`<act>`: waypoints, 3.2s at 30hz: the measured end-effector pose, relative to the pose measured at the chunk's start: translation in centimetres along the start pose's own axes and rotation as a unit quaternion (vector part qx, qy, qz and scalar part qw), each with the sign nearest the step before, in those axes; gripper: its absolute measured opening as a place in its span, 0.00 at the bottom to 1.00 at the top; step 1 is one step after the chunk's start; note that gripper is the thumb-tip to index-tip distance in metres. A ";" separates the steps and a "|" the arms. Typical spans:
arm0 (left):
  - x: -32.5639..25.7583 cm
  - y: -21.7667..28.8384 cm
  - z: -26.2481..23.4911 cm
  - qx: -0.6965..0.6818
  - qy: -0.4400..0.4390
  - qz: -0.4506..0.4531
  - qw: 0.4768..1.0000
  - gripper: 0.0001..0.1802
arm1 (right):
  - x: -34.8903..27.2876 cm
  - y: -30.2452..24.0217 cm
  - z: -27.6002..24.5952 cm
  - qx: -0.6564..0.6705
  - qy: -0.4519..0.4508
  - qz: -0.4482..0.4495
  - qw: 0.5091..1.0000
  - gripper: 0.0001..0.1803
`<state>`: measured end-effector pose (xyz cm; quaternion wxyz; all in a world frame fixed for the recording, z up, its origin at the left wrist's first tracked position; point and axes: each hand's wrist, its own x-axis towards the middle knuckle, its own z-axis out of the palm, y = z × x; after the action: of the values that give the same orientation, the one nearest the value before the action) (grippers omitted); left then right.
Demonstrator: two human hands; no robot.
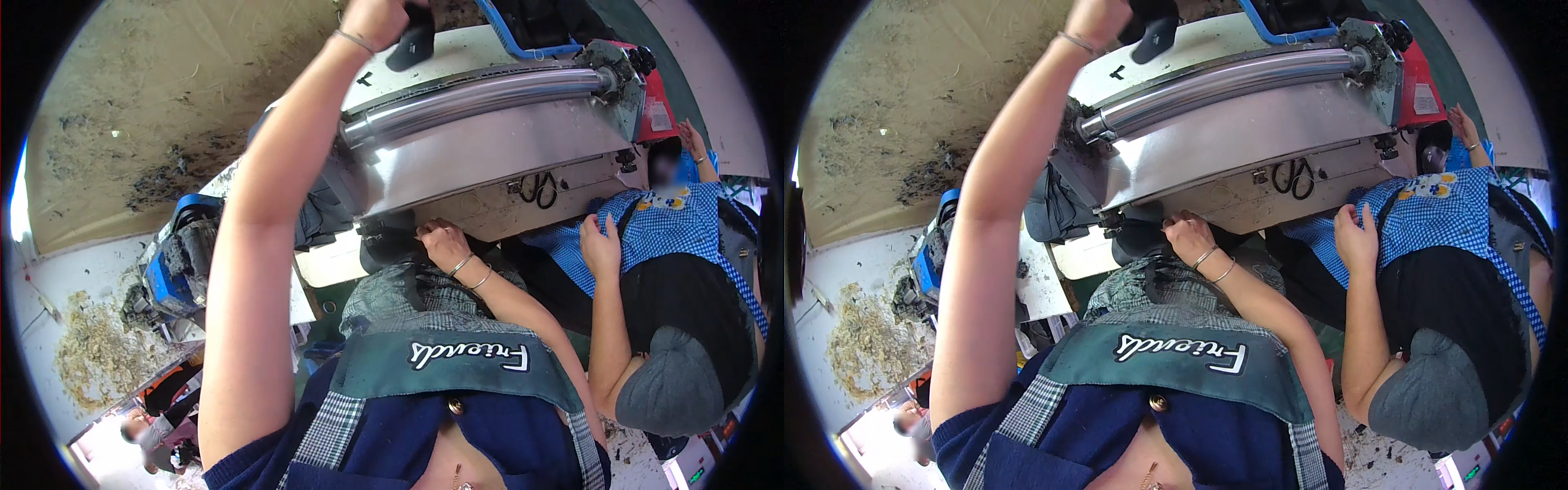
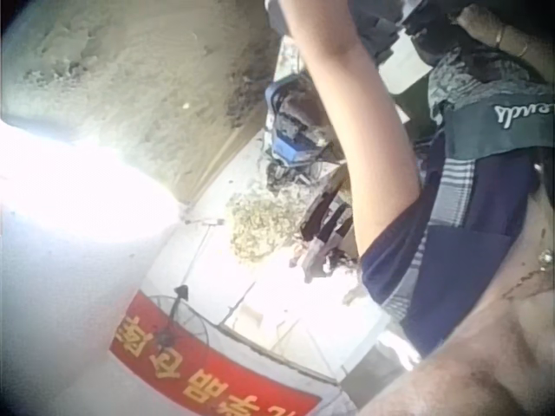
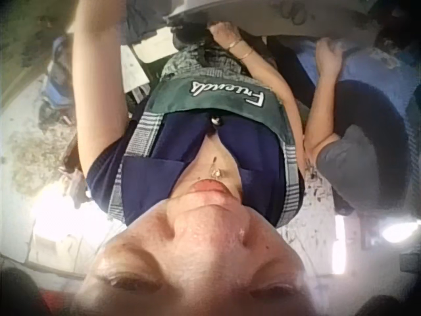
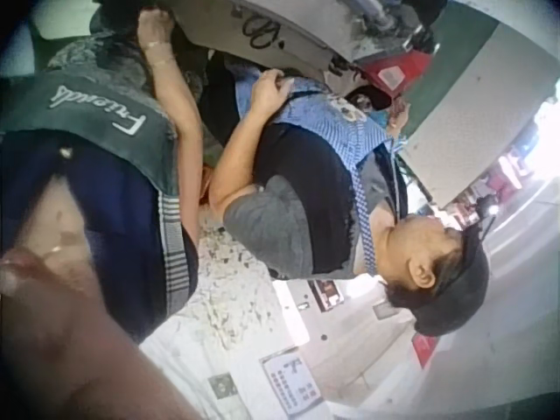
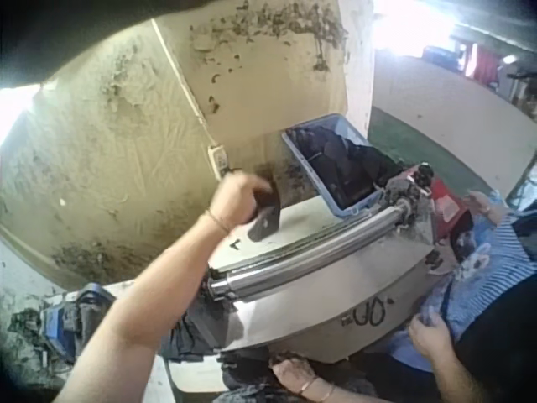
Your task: The person is using a machine to apply adhesive or process black leather shoe components in a factory setting.
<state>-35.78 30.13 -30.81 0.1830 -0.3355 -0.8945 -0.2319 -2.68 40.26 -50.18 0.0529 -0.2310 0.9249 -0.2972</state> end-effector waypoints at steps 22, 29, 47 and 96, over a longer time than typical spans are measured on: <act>-4.5 6.2 -2.6 -0.134 -0.256 -0.023 0.957 0.13 | 0.8 -0.8 -9.5 0.148 -0.071 0.144 0.976 0.15; 1.8 12.3 -11.8 -0.103 -0.170 0.029 0.980 0.32 | 3.8 2.8 6.5 0.049 -0.136 0.032 0.989 0.19; -4.7 1.7 5.5 -0.134 -0.345 -0.147 0.917 0.13 | 3.2 2.1 -16.8 0.259 0.159 0.269 0.914 0.24; -2.2 11.6 -9.2 -0.117 -0.199 -0.010 0.973 0.12 | 3.9 3.5 2.4 0.082 0.043 -0.020 0.996 0.24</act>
<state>-24.72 31.76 -20.87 -0.0419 -0.3849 -0.8829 -0.2658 -7.00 39.75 -53.98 0.0254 -0.2315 0.8941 -0.3826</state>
